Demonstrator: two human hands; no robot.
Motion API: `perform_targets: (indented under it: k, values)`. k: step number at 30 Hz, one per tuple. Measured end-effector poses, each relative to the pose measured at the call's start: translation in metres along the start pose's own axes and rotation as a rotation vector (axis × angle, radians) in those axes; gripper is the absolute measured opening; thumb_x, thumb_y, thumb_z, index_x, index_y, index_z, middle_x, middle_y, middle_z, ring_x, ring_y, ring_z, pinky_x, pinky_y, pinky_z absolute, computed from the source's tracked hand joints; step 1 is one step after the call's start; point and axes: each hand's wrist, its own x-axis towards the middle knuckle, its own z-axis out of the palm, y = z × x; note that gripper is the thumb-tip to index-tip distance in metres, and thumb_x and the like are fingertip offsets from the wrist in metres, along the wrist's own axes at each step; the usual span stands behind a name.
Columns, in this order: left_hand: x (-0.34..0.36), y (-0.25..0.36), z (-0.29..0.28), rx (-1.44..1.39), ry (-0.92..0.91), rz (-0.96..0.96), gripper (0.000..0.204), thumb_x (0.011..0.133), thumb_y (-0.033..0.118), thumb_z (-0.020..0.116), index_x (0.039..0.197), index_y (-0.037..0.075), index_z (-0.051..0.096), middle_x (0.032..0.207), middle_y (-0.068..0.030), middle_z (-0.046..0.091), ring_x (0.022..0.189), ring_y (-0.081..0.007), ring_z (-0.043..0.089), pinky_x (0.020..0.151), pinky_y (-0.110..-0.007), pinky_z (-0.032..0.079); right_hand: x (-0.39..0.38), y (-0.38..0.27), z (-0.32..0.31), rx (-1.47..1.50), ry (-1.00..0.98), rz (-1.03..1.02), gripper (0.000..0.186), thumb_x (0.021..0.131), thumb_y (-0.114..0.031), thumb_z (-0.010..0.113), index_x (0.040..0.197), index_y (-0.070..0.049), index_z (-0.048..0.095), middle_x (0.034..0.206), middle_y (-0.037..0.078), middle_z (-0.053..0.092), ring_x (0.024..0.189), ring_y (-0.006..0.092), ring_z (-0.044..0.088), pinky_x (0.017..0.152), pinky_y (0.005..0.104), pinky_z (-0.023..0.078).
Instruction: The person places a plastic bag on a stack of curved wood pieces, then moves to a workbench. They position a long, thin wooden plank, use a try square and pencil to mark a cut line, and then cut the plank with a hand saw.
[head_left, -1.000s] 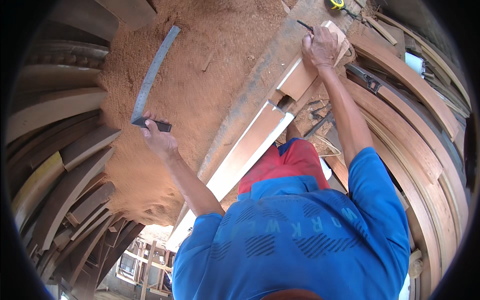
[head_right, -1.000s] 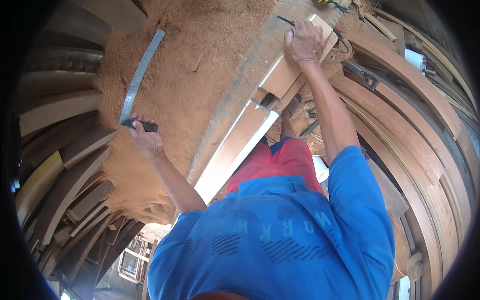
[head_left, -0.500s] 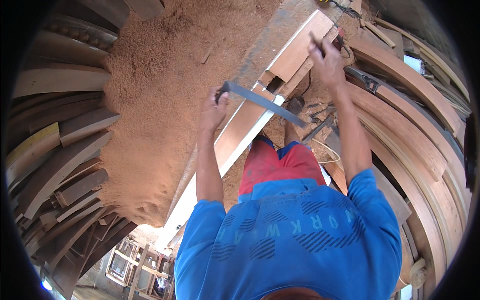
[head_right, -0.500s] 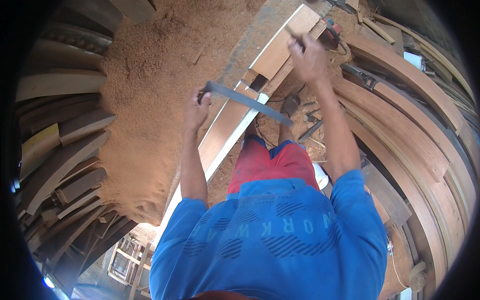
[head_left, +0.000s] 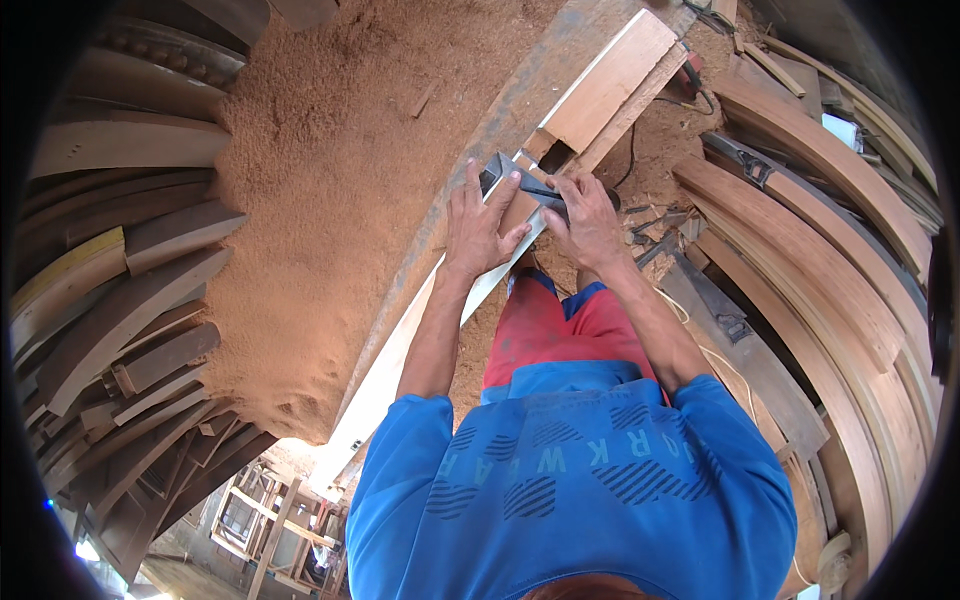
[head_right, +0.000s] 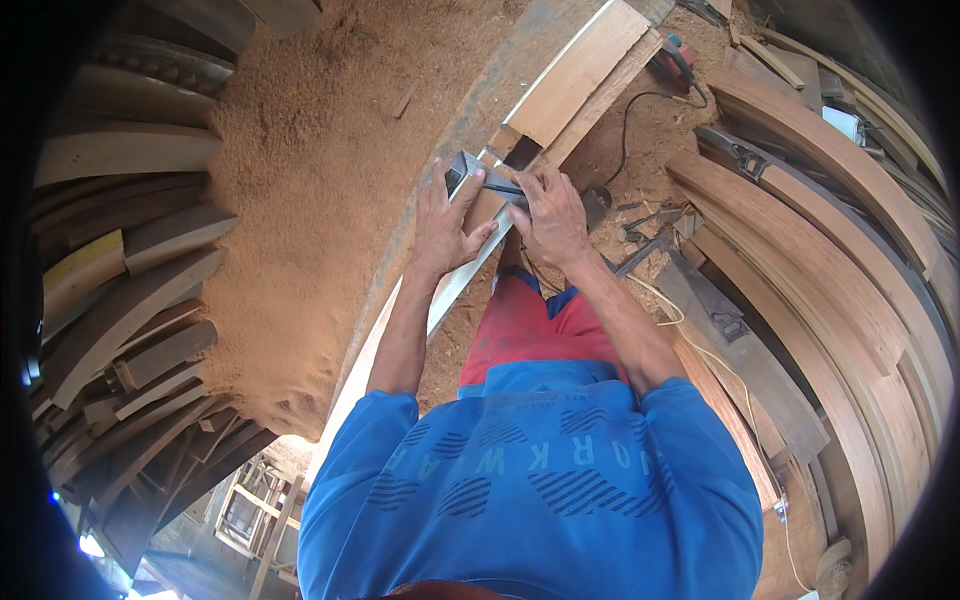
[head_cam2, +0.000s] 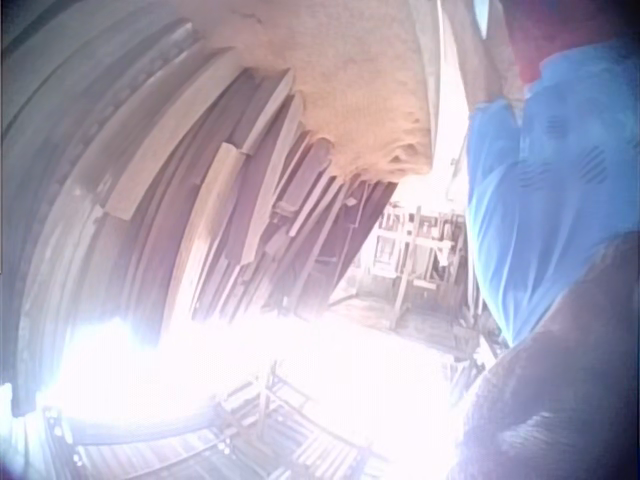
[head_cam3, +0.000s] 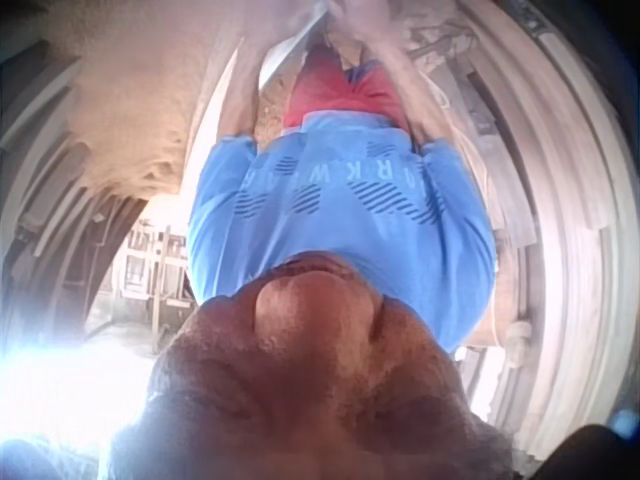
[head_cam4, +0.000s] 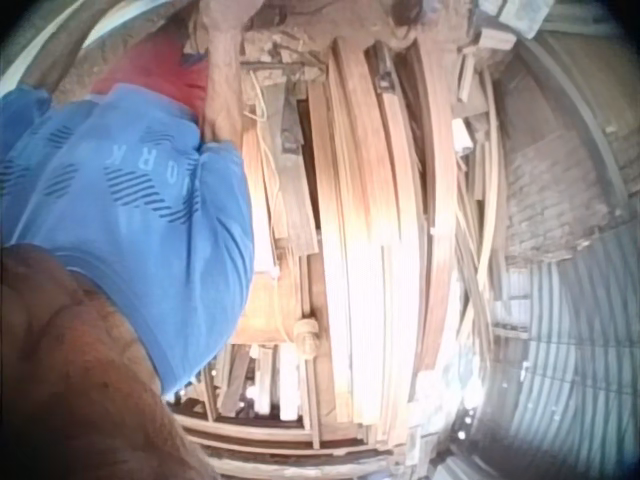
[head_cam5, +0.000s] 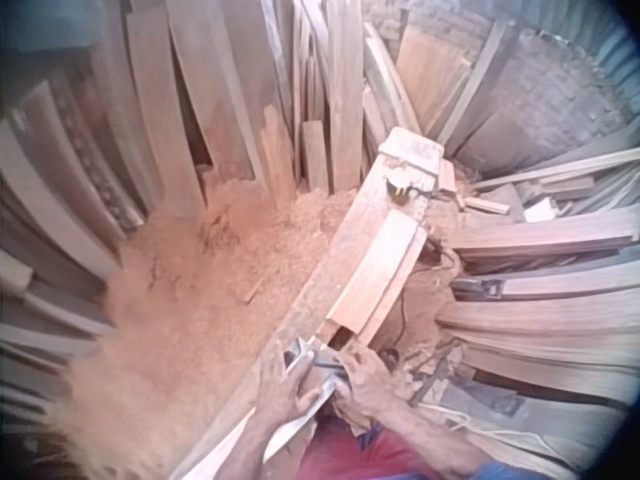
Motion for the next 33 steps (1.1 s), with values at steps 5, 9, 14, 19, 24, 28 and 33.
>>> perform_targets:
  k: [5, 9, 14, 19, 24, 28, 33]
  values:
    - [0.009, 0.004, -0.005, 0.007, -0.041, -0.017, 0.083, 0.07, 0.038, 0.086, 0.146, 0.03, 0.055, 0.16, -0.0314, 0.025, 0.121, -0.0461, 0.048, 0.107, -0.053, 0.039, 0.004, 0.006, 0.004, 0.009, 0.07, -0.037, 0.045, 0.082, -0.009, 0.073, 0.124, -0.003, 0.059, 0.105, 0.019, 0.058, 0.098, 0.0384, 0.058, 0.087, 0.048, 0.048]
    - [0.012, 0.005, -0.006, 0.025, -0.054, -0.024, 0.081, 0.068, 0.038, 0.086, 0.144, 0.031, 0.058, 0.16, -0.0315, 0.025, 0.121, -0.0461, 0.048, 0.107, -0.052, 0.039, 0.006, 0.004, 0.002, 0.008, 0.056, -0.015, 0.04, 0.082, -0.008, 0.073, 0.12, 0.0, 0.062, 0.102, 0.019, 0.061, 0.096, 0.038, 0.059, 0.086, 0.0471, 0.048]
    - [0.013, 0.003, -0.007, -0.001, -0.116, -0.022, 0.079, 0.07, 0.037, 0.086, 0.144, 0.035, 0.057, 0.16, -0.0329, 0.023, 0.133, -0.0504, 0.043, 0.113, -0.055, 0.034, 0.007, 0.007, 0.003, 0.004, 0.062, 0.003, 0.035, 0.082, -0.009, 0.073, 0.115, -0.003, 0.066, 0.098, 0.017, 0.061, 0.092, 0.0361, 0.059, 0.083, 0.0463, 0.048]
    - [0.014, 0.002, -0.005, -0.024, -0.115, -0.031, 0.077, 0.07, 0.037, 0.085, 0.142, 0.036, 0.059, 0.161, -0.031, 0.024, 0.133, -0.049, 0.042, 0.113, -0.055, 0.035, 0.008, 0.01, 0.005, 0.036, 0.059, 0.012, 0.033, 0.082, -0.009, 0.072, 0.114, -0.005, 0.067, 0.095, 0.017, 0.06, 0.091, 0.0356, 0.059, 0.081, 0.0468, 0.048]
    - [0.014, 0.002, -0.005, -0.023, -0.115, -0.033, 0.077, 0.069, 0.036, 0.085, 0.142, 0.036, 0.06, 0.161, -0.0291, 0.025, 0.134, -0.0474, 0.042, 0.114, -0.054, 0.034, 0.009, 0.01, 0.005, 0.061, 0.051, 0.025, 0.032, 0.081, -0.008, 0.072, 0.113, -0.005, 0.066, 0.095, 0.017, 0.06, 0.092, 0.0363, 0.059, 0.082, 0.0467, 0.048]
    - [0.015, 0.002, -0.005, -0.039, -0.117, -0.034, 0.076, 0.069, 0.035, 0.085, 0.141, 0.036, 0.061, 0.161, -0.0281, 0.025, 0.135, -0.0463, 0.041, 0.115, -0.054, 0.032, 0.011, 0.007, 0.001, 0.057, 0.028, 0.059, 0.032, 0.081, -0.008, 0.071, 0.112, -0.004, 0.066, 0.096, 0.017, 0.06, 0.093, 0.0371, 0.059, 0.083, 0.0469, 0.048]
    - [0.015, 0.003, -0.006, -0.04, -0.125, -0.037, 0.074, 0.069, 0.035, 0.085, 0.139, 0.034, 0.062, 0.161, -0.0276, 0.025, 0.136, -0.0462, 0.04, 0.117, -0.055, 0.031, 0.013, 0.005, -0.001, 0.062, 0.012, 0.082, 0.032, 0.08, -0.009, 0.07, 0.112, -0.004, 0.065, 0.097, 0.017, 0.06, 0.094, 0.0372, 0.059, 0.084, 0.0468, 0.048]
